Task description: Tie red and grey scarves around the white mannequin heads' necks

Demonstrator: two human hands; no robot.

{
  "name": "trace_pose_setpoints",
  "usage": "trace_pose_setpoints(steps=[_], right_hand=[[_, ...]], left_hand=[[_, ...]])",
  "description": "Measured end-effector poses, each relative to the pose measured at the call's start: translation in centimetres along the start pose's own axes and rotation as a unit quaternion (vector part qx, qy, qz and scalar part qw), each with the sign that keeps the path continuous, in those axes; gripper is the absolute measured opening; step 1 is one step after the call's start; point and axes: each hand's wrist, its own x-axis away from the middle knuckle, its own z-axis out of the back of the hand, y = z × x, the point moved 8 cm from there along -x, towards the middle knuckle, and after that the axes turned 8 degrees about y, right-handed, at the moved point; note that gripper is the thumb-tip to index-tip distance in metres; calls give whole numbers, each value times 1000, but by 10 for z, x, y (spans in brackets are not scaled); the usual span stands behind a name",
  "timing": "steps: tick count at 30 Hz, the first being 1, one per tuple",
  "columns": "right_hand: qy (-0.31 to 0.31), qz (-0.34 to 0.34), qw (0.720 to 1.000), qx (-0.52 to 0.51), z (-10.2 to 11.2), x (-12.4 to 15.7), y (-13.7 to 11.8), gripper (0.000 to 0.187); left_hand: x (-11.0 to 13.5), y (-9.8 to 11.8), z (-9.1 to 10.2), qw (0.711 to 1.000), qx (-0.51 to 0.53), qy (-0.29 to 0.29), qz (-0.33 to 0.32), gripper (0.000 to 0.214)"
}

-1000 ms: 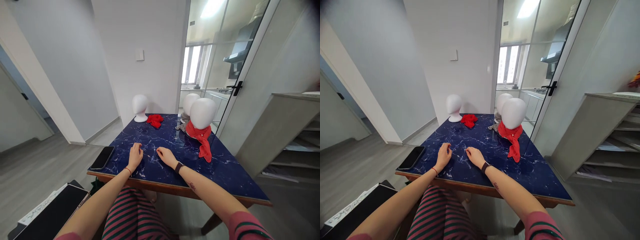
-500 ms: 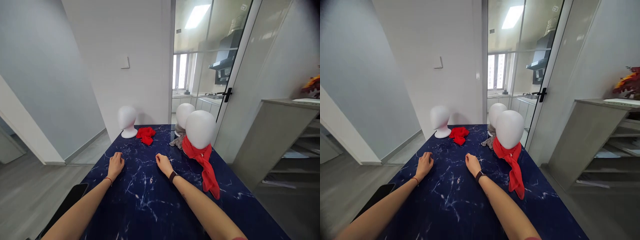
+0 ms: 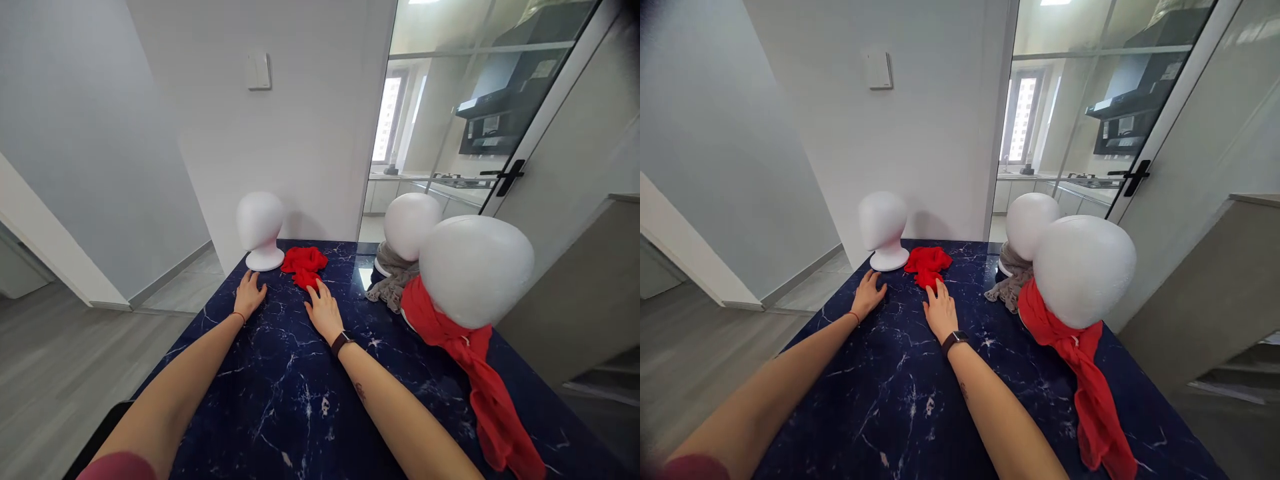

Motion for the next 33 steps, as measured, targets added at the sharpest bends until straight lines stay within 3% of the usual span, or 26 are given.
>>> trace_pose_setpoints(steps=[4,6,13,16,21,29,33], right_hand=[[-15,9,1000,13,-4,1,0,40],[-26,10,999,17,-5,0,0,39],[-22,1,998,60,-2,-3,-1,42],[-20,-1,996,88,0,-3,-2,41],[-36,-9,993,110,0,-4,-1,22],[-29,17,999,43,-1,-8,-6,16],[-52,23,998,31,-7,-8,-6,15]], left_hand=[[-30,-17,-6,993,60,92,43,38],[-43,-24,-12,989,71,110,63,45],[-73,-38,-37,990,18,84,115,85],[-83,-38,-46,992,5,69,107,80],[-100,-39,-61,996,23,43,80,78],[-116,-53,-77,990,92,42,95,88],[-116,-54,-75,990,84,56,98,85]])
